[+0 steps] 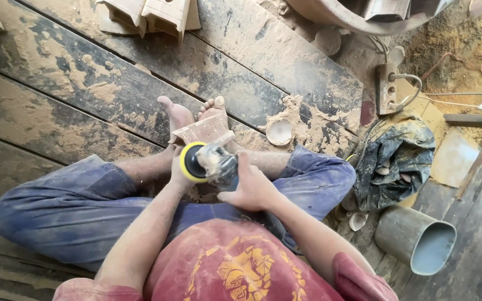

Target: Sanding small wooden blocks using a handheld power sander in a workshop environment.

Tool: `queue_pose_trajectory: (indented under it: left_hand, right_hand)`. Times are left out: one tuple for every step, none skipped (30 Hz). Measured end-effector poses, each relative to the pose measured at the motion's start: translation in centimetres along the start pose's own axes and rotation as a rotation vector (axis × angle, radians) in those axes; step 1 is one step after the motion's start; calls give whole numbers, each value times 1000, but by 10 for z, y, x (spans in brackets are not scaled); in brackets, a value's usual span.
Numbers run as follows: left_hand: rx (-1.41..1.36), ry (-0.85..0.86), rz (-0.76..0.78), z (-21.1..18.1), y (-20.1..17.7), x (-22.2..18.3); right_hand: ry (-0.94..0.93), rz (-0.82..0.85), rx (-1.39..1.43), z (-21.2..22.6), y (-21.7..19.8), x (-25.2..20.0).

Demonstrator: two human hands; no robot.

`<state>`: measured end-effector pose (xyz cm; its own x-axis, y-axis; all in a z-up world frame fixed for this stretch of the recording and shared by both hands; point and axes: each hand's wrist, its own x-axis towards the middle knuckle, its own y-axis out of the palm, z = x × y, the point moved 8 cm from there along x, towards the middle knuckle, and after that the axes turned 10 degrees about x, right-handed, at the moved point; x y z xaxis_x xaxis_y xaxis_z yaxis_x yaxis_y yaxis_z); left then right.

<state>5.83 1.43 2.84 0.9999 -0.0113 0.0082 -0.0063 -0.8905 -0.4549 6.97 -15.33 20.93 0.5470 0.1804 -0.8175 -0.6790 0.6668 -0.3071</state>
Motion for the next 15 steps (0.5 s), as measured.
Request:
queue_pose_trajectory:
  left_hand:
    - [-3, -4, 4, 3, 5, 1]
    - [233, 132, -99, -6, 2, 1]
    - [470, 269, -209, -16, 2, 0]
    - [469, 265, -213, -11, 7, 2]
    - [565, 334, -254, -12, 11, 1]
    - [663, 403, -295, -13, 16, -1]
    - [661, 400, -299, -6, 20, -1]
    - [598, 375, -323, 2, 22, -1]
    - [533, 353, -345, 10, 24, 0]
    - [530, 354, -347, 6, 25, -4]
    - [519, 374, -358, 3, 22, -3]
    - [509, 394, -368, 0, 20, -2]
    - [510, 389, -364, -1, 19, -3]
    - [541, 399, -345, -2, 20, -3]
    - [571, 412, -325, -2, 22, -2]
  right_hand:
    - [6, 2, 1, 3, -2, 0]
    - [11, -4, -24, 6, -5, 0]
    - [12, -10, -54, 11, -9, 2]
    - [13, -8, -59, 8, -15, 5]
    - [27, -73, -28, 3, -26, 8]
    - [41, -139, 3, -1, -38, 11]
    - [40, -139, -2, -12, -47, 21]
    - [48, -194, 17, -24, -61, 29]
    - [58, -252, 39, -37, -75, 37]
    - [58, -256, 36, -40, -75, 31]
    - [55, -257, 30, -39, -75, 30]
    - [52, -259, 23, -38, -76, 29]
    - [55, -253, 24, -24, -68, 18]
    - [27, -187, 18, -8, -55, 10]
    - [-2, -124, 15, 8, -42, 2]
